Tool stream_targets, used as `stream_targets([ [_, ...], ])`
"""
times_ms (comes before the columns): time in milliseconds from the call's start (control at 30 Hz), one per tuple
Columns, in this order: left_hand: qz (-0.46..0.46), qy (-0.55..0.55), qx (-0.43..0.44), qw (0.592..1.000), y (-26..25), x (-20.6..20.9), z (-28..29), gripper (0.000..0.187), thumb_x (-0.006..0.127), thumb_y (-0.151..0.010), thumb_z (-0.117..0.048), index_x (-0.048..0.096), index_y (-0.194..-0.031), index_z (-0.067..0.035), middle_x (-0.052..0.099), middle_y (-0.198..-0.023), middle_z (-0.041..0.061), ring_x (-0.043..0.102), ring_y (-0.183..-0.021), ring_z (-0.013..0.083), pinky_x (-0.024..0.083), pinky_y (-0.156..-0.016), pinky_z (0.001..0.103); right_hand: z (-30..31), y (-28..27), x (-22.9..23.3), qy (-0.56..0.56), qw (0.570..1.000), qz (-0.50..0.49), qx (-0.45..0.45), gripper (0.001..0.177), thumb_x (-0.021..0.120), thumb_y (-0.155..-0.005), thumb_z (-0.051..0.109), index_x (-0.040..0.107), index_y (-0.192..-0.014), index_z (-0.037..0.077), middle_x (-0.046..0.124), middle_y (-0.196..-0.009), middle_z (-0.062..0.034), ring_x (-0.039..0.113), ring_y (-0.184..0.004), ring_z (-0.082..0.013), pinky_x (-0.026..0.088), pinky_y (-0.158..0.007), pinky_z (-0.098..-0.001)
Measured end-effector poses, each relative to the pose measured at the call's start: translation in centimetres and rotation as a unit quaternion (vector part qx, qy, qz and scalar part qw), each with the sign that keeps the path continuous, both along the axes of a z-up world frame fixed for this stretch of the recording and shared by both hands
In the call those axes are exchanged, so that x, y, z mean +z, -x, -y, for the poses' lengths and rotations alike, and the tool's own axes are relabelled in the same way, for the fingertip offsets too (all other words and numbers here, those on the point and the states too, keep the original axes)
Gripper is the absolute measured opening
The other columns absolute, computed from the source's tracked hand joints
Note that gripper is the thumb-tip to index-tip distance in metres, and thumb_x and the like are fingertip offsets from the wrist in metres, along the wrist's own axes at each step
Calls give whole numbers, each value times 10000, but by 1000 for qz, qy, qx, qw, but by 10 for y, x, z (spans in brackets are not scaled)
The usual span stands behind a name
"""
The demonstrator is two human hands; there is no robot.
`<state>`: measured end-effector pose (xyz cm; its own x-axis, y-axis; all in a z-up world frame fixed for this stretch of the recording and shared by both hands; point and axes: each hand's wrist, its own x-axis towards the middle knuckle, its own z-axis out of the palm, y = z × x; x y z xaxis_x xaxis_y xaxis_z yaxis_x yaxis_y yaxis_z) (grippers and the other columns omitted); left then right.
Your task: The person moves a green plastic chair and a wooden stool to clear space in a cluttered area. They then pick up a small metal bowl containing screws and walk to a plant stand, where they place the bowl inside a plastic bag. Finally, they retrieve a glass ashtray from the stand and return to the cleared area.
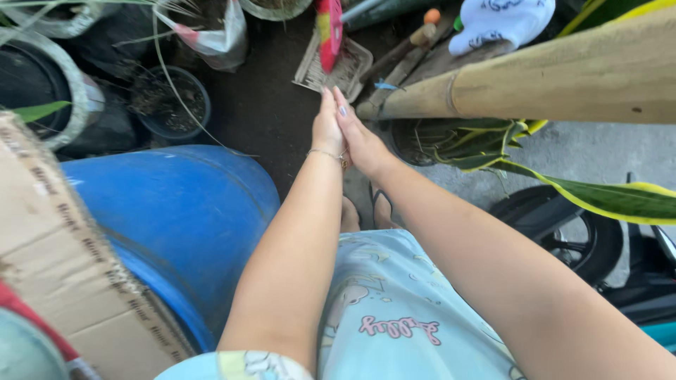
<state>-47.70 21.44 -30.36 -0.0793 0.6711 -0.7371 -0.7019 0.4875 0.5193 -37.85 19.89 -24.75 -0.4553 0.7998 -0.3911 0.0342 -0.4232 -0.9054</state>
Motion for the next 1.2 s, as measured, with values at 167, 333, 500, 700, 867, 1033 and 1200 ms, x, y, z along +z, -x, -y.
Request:
stream_targets([
  [167,-248,-286,-101,920,-31,44,46,829,294,-1140,-669,401,-1691,-58,364,-1792,187,248,-1667,275,143,-1335,393,-2,-16,2,337,920,-15,-200,651,352,-1064,616,545,-1505,178,511,-1651,-122,547,-1369,-283,430,-1187,-532],
  [333,-59,2,-7,998,-21,-34,49,879,377,-1099,-683,579,-1546,47,622,-1519,416,566,-1351,584,479,-1048,663,23,-31,40,232,941,-235,-71,753,330,-1138,625,458,-1631,71,362,-1735,-202,423,-1535,-314,273,-1314,-491],
  [500,318,-46,-58,945,-57,-18,83,966,284,-860,-852,472,-1512,-165,615,-1430,128,650,-1245,381,517,-1005,599,59,-84,43,-385,854,256,237,719,536,-1071,399,346,-1719,153,300,-1811,-177,269,-1664,-384,164,-1337,-554],
  [700,-6,91,-343,935,-151,18,132,603,541,-1018,-534,625,-1443,-114,726,-1149,22,603,-1043,204,505,-987,461,90,-247,-74,-164,853,388,310,528,595,-986,365,583,-1471,157,598,-1591,-149,632,-1351,-366,516,-1133,-468],
  [867,-352,-167,-637,665,-262,77,140,523,580,-1031,-373,596,-1422,-25,690,-1384,259,646,-1308,412,492,-1107,474,96,-381,-121,-356,762,351,412,348,785,-817,301,751,-1134,164,676,-1566,-124,772,-1152,-321,625,-992,-433],
  [1033,-361,-265,-629,636,-380,144,112,569,507,-1025,-373,538,-1453,1,592,-1485,281,572,-1372,453,448,-1140,520,107,-456,-31,292,918,47,-266,483,553,-1044,260,606,-1494,93,715,-1345,-185,720,-1176,-341,581,-1004,-516],
  [1200,-355,-315,-650,593,-479,188,94,701,421,-1078,-562,539,-1484,-3,549,-1573,260,480,-1485,467,378,-1227,531,102,-517,81,257,858,-111,-430,716,355,-1056,611,475,-1590,149,593,-1517,-165,614,-1346,-367,486,-1119,-562],
])
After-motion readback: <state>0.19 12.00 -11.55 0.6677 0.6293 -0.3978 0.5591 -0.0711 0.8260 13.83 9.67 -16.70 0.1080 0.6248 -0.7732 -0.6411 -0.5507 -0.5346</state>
